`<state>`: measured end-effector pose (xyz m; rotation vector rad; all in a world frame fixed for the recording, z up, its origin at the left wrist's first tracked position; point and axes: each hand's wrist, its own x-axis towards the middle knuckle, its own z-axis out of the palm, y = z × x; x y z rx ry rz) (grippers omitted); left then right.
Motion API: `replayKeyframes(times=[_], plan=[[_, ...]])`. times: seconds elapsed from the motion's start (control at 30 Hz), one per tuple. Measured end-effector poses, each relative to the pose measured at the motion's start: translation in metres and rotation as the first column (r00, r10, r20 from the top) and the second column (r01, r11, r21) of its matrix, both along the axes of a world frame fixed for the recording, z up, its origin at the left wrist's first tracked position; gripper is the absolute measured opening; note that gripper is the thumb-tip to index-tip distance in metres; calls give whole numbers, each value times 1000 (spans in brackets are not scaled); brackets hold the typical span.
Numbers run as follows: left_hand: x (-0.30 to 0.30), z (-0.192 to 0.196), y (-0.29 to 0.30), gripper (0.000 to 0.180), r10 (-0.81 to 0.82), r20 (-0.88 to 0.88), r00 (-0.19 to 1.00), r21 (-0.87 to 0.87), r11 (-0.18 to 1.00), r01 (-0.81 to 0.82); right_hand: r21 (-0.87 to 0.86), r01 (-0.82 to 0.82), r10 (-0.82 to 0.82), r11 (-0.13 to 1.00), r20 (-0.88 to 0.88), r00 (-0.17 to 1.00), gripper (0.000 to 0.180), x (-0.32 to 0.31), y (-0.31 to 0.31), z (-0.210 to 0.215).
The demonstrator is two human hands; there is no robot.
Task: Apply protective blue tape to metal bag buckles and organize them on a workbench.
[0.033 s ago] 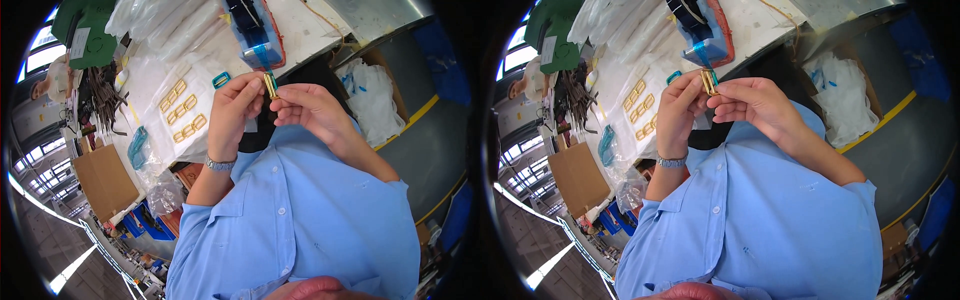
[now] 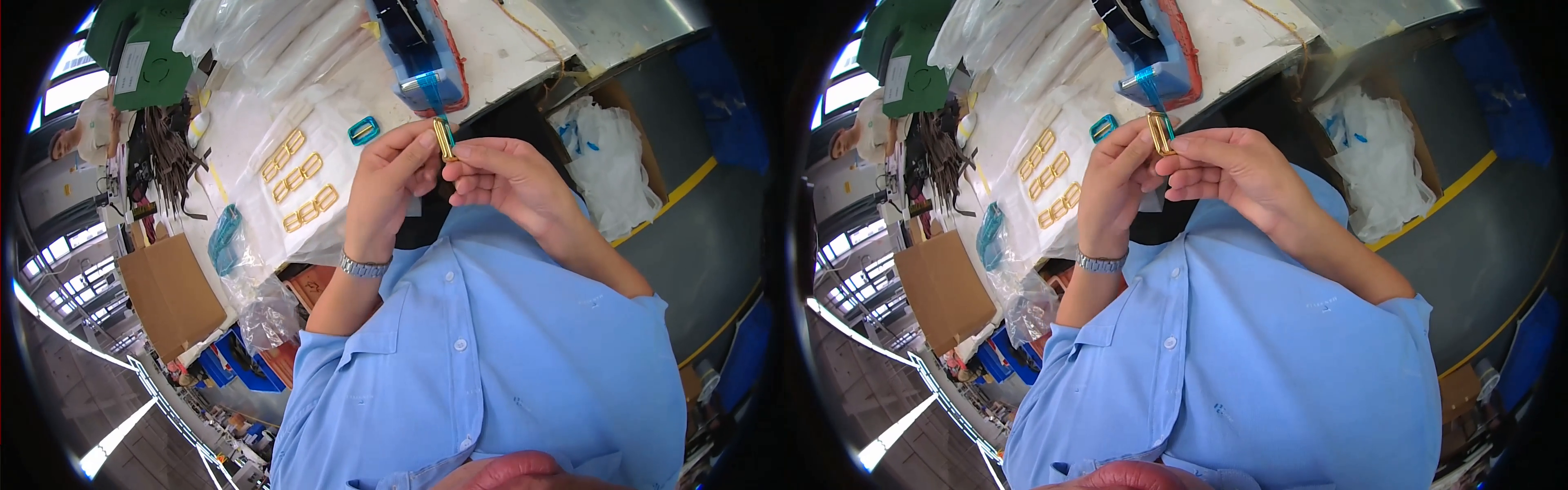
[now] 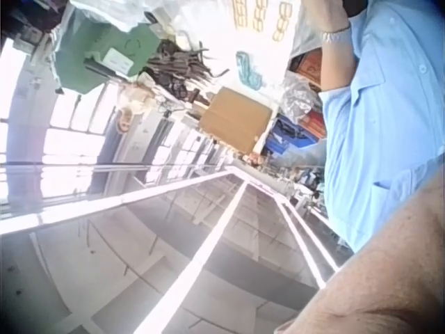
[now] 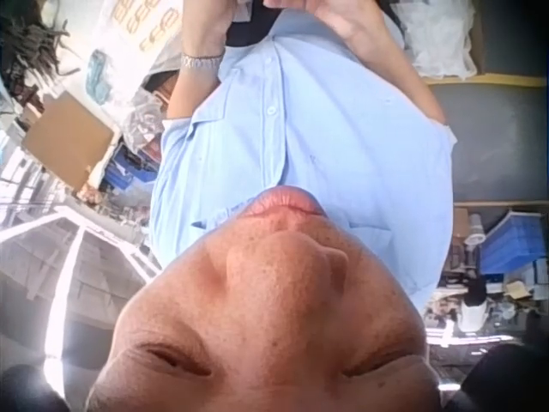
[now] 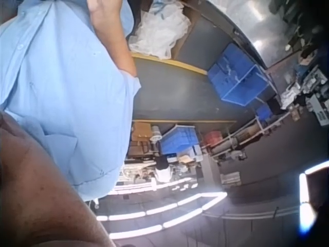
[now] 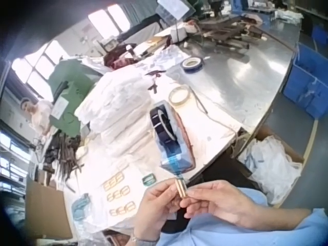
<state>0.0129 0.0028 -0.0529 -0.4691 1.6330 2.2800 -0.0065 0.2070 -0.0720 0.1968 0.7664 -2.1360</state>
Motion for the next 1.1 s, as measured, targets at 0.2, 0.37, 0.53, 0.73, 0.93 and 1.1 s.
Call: replayKeyframes(times=[0.2, 0.37, 0.53, 0.73, 0.93, 1.1], plan=[[-2, -14, 11, 26, -31, 94, 995, 393, 920, -9, -112, 4, 10, 994, 126, 992, 24, 1, 3, -1], [-5, -29, 9, 23, -35, 149, 988, 555, 830, -54, -152, 51, -10, 987, 253, 967, 27, 3, 0, -1], [-4, -21, 5, 23, -69, 198, 978, 643, 762, -76, -130, -292, 287, 948, -52, 956, 29, -17, 19, -7], [-7, -16, -1, 22, -186, 281, 942, 827, 545, -139, 428, 265, 45, 864, -591, 805, 31, -27, 8, -4], [-14, -9, 1, 20, -237, 381, 894, 875, 405, -265, 16, -10, 13, 1000, -184, 983, 34, -47, -6, -29], [-14, -6, 7, 19, -224, 456, 861, 883, 239, -405, -296, -35, -4, 954, -130, 991, 37, -50, -27, -26]])
